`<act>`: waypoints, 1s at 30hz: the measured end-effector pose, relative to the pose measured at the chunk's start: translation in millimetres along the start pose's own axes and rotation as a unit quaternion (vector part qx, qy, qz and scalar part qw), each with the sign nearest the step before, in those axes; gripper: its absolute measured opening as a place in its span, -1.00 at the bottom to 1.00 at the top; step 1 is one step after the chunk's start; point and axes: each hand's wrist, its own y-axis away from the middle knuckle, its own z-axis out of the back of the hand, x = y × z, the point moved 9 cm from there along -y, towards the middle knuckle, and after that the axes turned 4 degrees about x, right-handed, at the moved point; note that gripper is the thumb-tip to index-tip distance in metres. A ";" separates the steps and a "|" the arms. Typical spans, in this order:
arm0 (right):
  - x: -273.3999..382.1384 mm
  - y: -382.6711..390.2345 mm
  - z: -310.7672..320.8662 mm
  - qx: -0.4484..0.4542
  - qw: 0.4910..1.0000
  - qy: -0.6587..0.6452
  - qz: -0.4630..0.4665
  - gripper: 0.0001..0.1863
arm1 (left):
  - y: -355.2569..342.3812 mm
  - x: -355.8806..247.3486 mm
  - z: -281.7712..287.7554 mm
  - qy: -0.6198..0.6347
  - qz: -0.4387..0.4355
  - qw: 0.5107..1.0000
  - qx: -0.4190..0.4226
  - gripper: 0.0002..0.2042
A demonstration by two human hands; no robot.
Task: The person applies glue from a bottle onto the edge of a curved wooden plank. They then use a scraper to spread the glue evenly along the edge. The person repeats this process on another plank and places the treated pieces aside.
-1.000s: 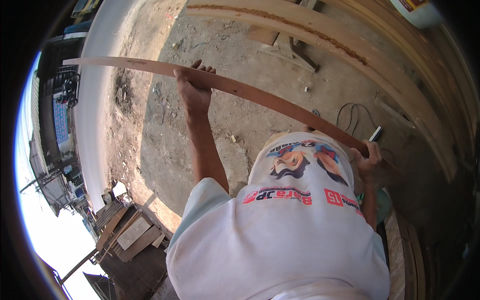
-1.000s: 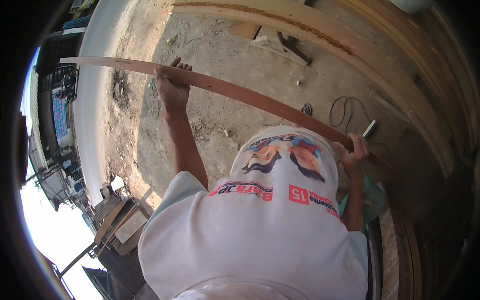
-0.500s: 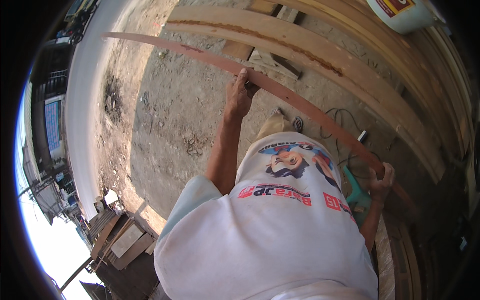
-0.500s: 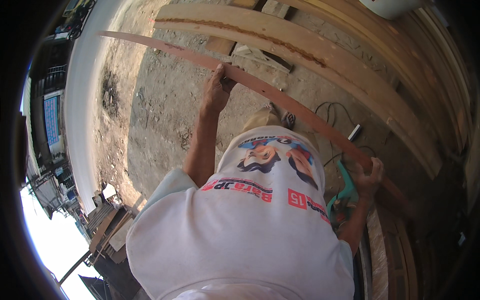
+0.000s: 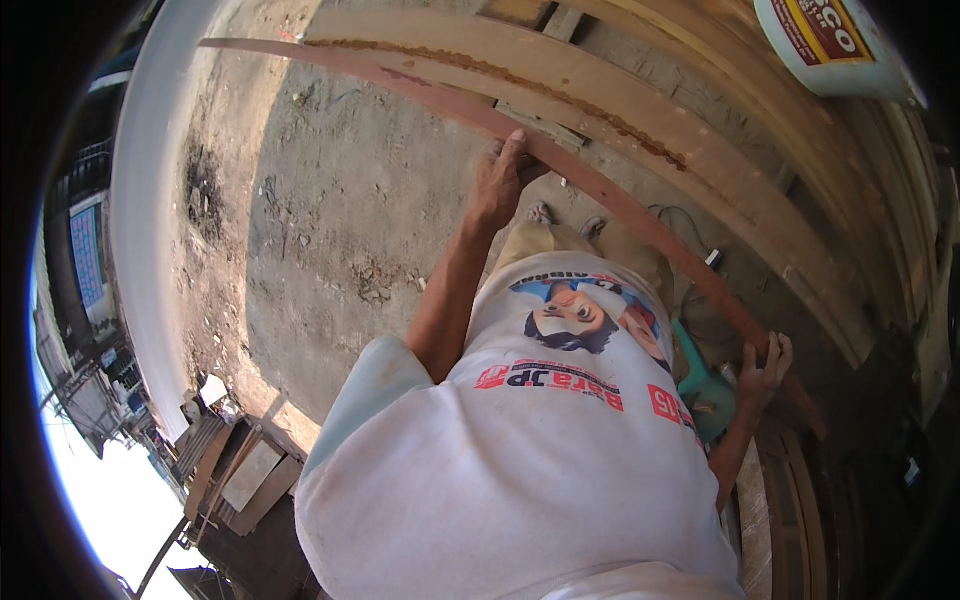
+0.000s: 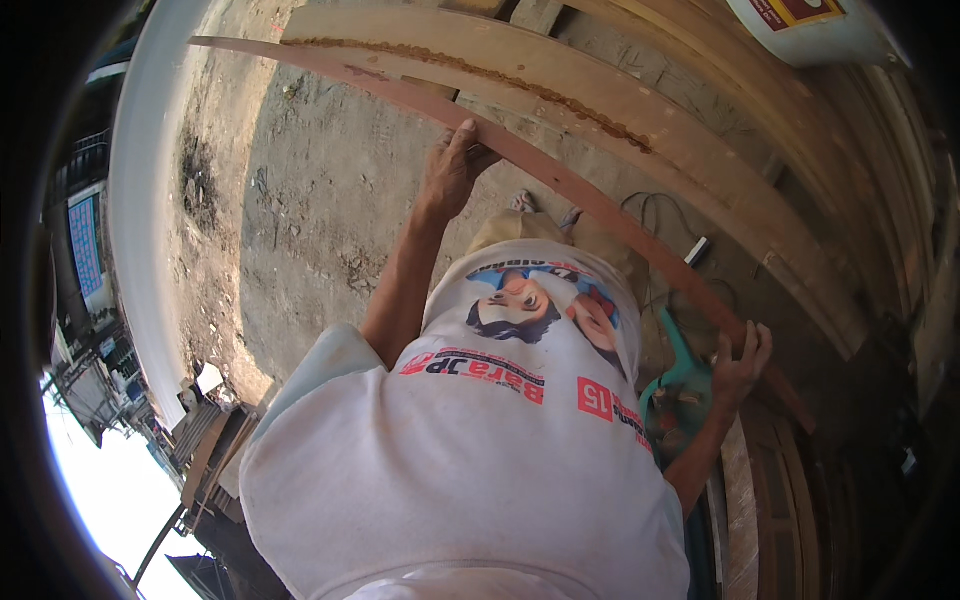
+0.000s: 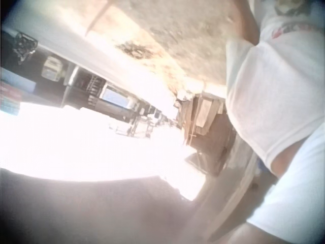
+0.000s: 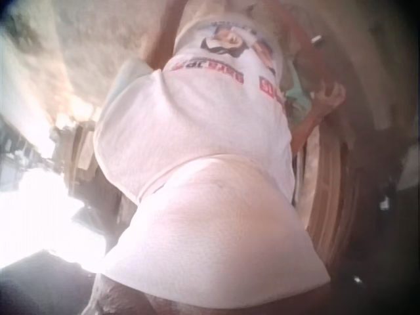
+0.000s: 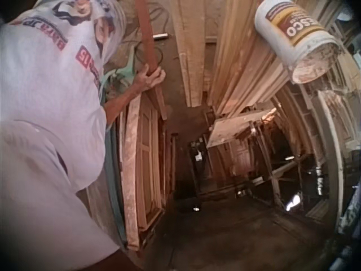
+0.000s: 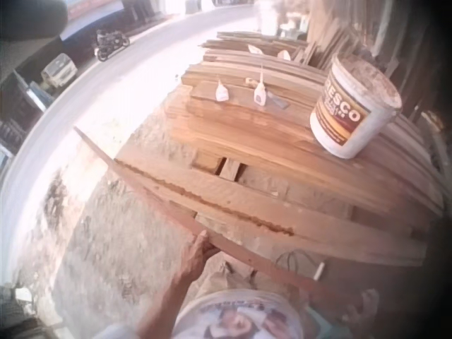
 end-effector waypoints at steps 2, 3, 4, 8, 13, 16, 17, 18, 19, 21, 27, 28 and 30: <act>-2.1 -12.3 -3.5 0.002 1.000 -0.004 0.001 -0.47 | -11.5 -10.1 -2.8 -0.033 -0.006 0.999 -0.014 -0.57; -13.2 -13.5 -5.5 0.008 1.000 -0.007 0.002 -0.47 | -13.1 -11.1 -0.5 -0.050 -0.002 0.998 -0.031 -0.57; -17.8 -17.2 -3.3 0.016 1.000 -0.008 0.001 -0.48 | -12.8 -9.4 -0.6 -0.067 0.005 0.997 -0.047 -0.57; -29.8 -49.7 -7.3 0.002 1.000 -0.007 0.017 -0.51 | -20.2 -8.2 -4.0 -0.140 0.024 0.984 -0.108 -0.61; -48.9 -74.4 -19.1 0.003 0.996 -0.043 0.072 -0.55 | -27.6 -3.8 2.4 -0.180 -0.003 0.970 -0.162 -0.68; -52.1 -83.6 -23.1 -0.027 0.993 -0.033 0.109 -0.60 | -35.3 -2.7 -0.5 -0.186 -0.012 0.965 -0.186 -0.69; -54.3 -86.5 -23.9 -0.029 0.994 -0.030 0.105 -0.61 | -36.9 -1.2 -0.8 -0.186 -0.013 0.964 -0.192 -0.69; -55.7 -88.6 -24.7 -0.031 0.994 -0.027 0.100 -0.62 | -38.2 1.2 -1.6 -0.193 -0.009 0.961 -0.196 -0.69; -56.6 -92.3 -26.7 -0.035 0.994 -0.025 0.097 -0.63 | -39.8 0.5 -2.9 -0.200 -0.007 0.959 -0.201 -0.69; -60.5 -98.1 -31.0 -0.034 0.995 -0.008 0.098 -0.66 | -41.8 -0.3 -6.4 -0.214 0.005 0.955 -0.204 -0.68; -64.4 -105.8 -32.9 -0.021 0.995 -0.006 0.093 -0.73 | -46.8 8.0 -21.1 -0.225 0.022 0.955 -0.194 -0.64; -64.1 -105.1 -30.3 -0.019 0.996 -0.009 0.087 -0.73 | -48.0 6.7 -24.8 -0.231 0.020 0.952 -0.198 -0.63; -61.3 -108.7 -27.2 -0.017 0.996 0.001 0.093 -0.74 | -48.8 4.6 -29.4 -0.234 0.024 0.951 -0.200 -0.61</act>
